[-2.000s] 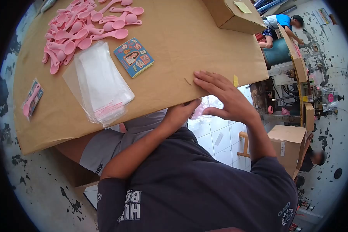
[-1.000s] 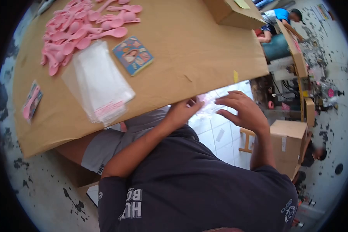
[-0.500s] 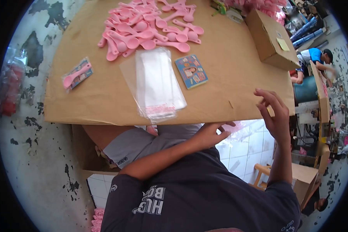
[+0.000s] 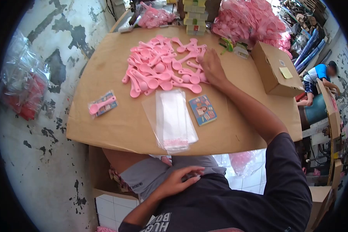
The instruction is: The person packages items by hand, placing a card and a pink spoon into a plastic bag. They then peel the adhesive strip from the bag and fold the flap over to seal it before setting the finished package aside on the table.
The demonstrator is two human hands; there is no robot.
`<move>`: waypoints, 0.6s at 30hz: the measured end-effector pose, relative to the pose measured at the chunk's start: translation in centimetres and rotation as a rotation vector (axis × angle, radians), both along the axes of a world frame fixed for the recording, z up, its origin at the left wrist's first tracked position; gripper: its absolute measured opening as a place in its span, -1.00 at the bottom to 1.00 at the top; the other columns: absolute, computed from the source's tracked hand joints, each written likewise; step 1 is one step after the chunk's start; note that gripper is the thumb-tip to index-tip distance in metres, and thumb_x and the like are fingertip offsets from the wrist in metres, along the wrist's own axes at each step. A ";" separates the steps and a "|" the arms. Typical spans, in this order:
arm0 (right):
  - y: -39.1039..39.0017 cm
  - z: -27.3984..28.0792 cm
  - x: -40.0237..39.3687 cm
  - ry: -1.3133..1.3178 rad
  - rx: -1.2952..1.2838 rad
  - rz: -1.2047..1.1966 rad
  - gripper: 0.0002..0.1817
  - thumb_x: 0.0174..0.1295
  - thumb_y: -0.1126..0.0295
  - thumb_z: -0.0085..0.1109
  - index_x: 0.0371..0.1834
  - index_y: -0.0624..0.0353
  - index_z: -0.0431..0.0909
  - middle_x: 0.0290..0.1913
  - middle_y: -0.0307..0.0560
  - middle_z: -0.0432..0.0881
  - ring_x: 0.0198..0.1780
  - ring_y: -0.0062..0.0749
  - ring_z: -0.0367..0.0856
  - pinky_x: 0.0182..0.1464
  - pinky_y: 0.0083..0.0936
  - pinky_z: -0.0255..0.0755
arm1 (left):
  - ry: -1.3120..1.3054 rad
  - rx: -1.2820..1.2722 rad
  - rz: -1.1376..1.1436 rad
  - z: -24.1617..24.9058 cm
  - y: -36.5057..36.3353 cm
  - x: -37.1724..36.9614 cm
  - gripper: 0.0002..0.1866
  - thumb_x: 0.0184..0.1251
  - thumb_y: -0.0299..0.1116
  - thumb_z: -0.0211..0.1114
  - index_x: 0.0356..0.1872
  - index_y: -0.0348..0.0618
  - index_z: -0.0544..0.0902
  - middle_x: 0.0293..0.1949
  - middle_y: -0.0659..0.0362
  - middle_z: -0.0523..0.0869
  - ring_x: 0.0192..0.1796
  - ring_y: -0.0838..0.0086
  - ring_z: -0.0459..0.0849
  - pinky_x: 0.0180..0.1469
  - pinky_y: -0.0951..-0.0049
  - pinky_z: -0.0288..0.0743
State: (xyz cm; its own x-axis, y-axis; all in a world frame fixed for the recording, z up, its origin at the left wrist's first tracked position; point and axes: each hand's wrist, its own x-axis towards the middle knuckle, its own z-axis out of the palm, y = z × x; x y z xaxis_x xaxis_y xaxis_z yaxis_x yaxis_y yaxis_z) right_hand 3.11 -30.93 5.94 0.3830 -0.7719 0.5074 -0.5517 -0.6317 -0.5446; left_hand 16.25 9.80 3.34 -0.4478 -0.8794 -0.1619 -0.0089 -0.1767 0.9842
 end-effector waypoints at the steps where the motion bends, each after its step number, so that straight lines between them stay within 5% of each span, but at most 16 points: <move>1: -0.7 -0.1 1.7 0.007 -0.007 -0.089 -0.12 0.50 -0.22 -0.04 0.56 0.38 0.17 0.58 0.51 0.10 0.65 0.29 0.00 0.65 -0.08 -0.11 | 0.006 0.005 0.061 0.7 0.5 1.1 -0.57 0.53 -0.35 0.28 0.36 -0.16 0.56 0.17 0.14 0.73 0.14 0.51 0.68 0.10 0.52 0.52; 7: -3.5 0.5 7.4 -0.232 0.051 0.150 -0.17 0.50 -0.16 0.01 0.52 0.37 0.21 0.54 0.52 0.16 0.60 0.30 0.11 0.61 -0.04 -0.02 | 0.104 -0.082 0.489 4.8 1.6 7.4 -0.59 0.45 -0.45 0.32 0.29 -0.27 0.60 -0.02 0.08 0.78 -0.04 0.52 0.72 -0.03 0.52 0.58; 9: -3.9 1.5 7.5 -0.263 -0.099 -0.003 -0.25 0.48 -0.09 0.08 0.41 0.40 0.31 0.47 0.47 0.28 0.51 0.29 0.24 0.54 -0.04 0.11 | 0.062 -0.205 0.648 6.5 1.4 10.0 -0.62 0.41 -0.47 0.33 0.21 -0.35 0.62 -0.12 0.03 0.79 -0.11 0.48 0.74 -0.02 0.46 0.64; 12: -6.2 1.8 7.2 -0.295 0.005 -0.090 -0.33 0.47 -0.03 0.11 0.35 0.38 0.37 0.38 0.37 0.41 0.42 0.24 0.35 0.47 -0.09 0.22 | -0.090 -0.299 0.825 9.5 0.3 13.5 -0.67 0.41 -0.41 0.32 0.11 -0.36 0.65 -0.22 0.03 0.78 -0.21 0.48 0.74 -0.06 0.45 0.66; 14: -7.3 1.4 7.8 -0.309 0.125 -0.140 -0.33 0.48 -0.02 0.11 0.37 0.37 0.37 0.37 0.34 0.44 0.41 0.20 0.39 0.46 -0.12 0.24 | -0.319 -0.371 0.887 11.0 -1.4 16.4 -0.68 0.46 -0.33 0.28 0.09 -0.34 0.66 -0.20 0.06 0.77 -0.16 0.49 0.73 -0.06 0.48 0.63; 18: -8.9 1.5 9.9 -0.330 0.172 0.186 -0.33 0.52 -0.08 0.07 0.41 0.29 0.39 0.28 0.20 0.57 0.29 -0.12 0.56 0.36 -0.31 0.37 | -0.410 -0.421 0.888 14.2 -10.4 19.6 -0.65 0.56 -0.27 0.22 0.18 -0.32 0.62 0.03 0.08 0.73 0.08 0.49 0.68 0.07 0.50 0.55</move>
